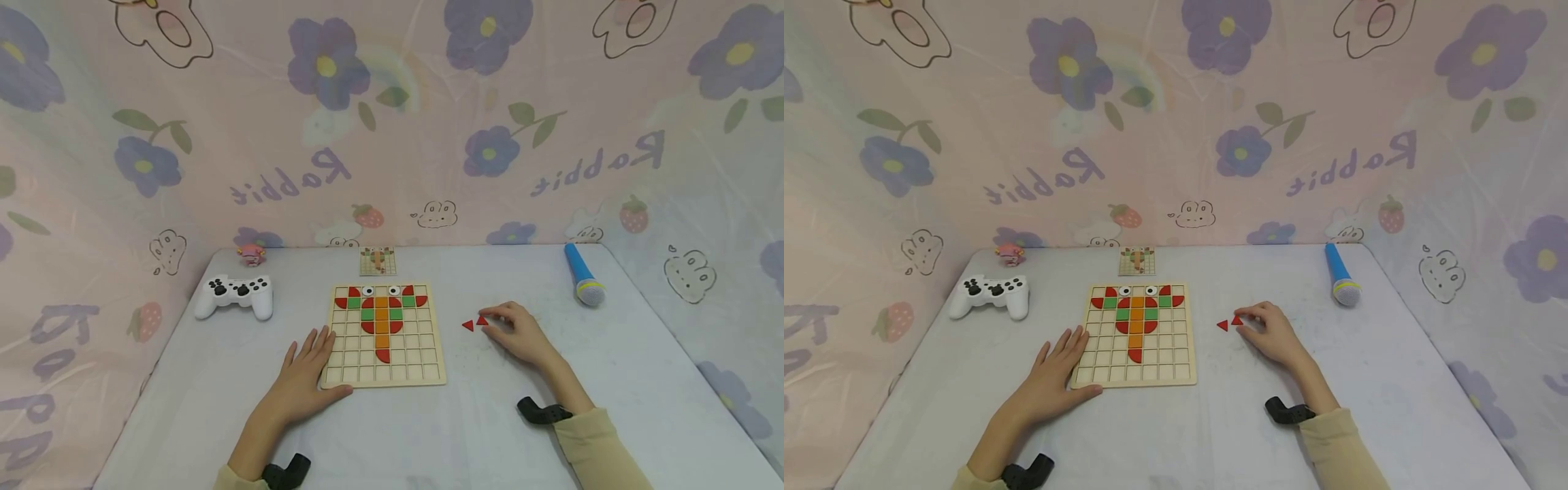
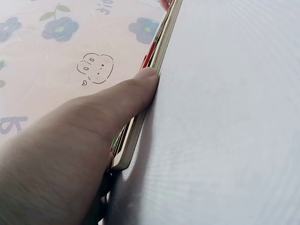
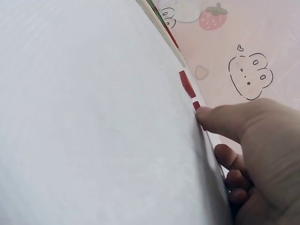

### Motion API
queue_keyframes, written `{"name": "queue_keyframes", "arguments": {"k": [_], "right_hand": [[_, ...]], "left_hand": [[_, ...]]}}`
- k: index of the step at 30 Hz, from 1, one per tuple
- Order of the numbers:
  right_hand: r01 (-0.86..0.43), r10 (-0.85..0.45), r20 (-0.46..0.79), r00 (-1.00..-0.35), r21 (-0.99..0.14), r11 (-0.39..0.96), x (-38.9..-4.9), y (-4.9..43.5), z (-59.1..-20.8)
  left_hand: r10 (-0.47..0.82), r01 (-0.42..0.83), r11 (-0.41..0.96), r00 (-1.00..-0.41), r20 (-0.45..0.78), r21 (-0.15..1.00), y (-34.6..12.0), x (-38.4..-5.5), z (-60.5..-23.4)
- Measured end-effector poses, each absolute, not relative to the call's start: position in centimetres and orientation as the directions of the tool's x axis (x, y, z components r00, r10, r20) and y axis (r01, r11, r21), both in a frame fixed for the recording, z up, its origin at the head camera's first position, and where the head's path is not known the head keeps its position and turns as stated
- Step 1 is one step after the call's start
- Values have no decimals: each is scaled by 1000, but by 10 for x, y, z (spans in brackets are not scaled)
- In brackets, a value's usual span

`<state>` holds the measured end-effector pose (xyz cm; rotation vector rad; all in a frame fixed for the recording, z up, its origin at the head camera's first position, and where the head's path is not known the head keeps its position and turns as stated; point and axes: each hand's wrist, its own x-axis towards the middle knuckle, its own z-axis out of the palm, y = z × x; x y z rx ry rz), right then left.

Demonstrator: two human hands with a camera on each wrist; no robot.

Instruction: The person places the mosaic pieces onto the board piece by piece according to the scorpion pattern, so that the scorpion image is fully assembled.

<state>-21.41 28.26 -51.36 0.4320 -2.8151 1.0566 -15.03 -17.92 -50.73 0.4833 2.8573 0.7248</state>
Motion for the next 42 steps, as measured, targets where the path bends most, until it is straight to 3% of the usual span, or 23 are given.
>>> {"name": "queue_keyframes", "arguments": {"k": [26, 33, 42], "right_hand": [[-294, -190, 229, -955, -616, 731, -213, 279, -520], [-251, -148, 211, -966, -639, 727, -211, 278, -514], [-265, -184, 192, -964, -638, 723, -212, 253, -488]], "left_hand": [[333, 258, 836, -940, -74, 484, -179, -149, -508], [341, 272, 839, -938, -66, 470, -179, -151, -510], [345, 280, 842, -937, -62, 460, -180, -151, -510]]}}
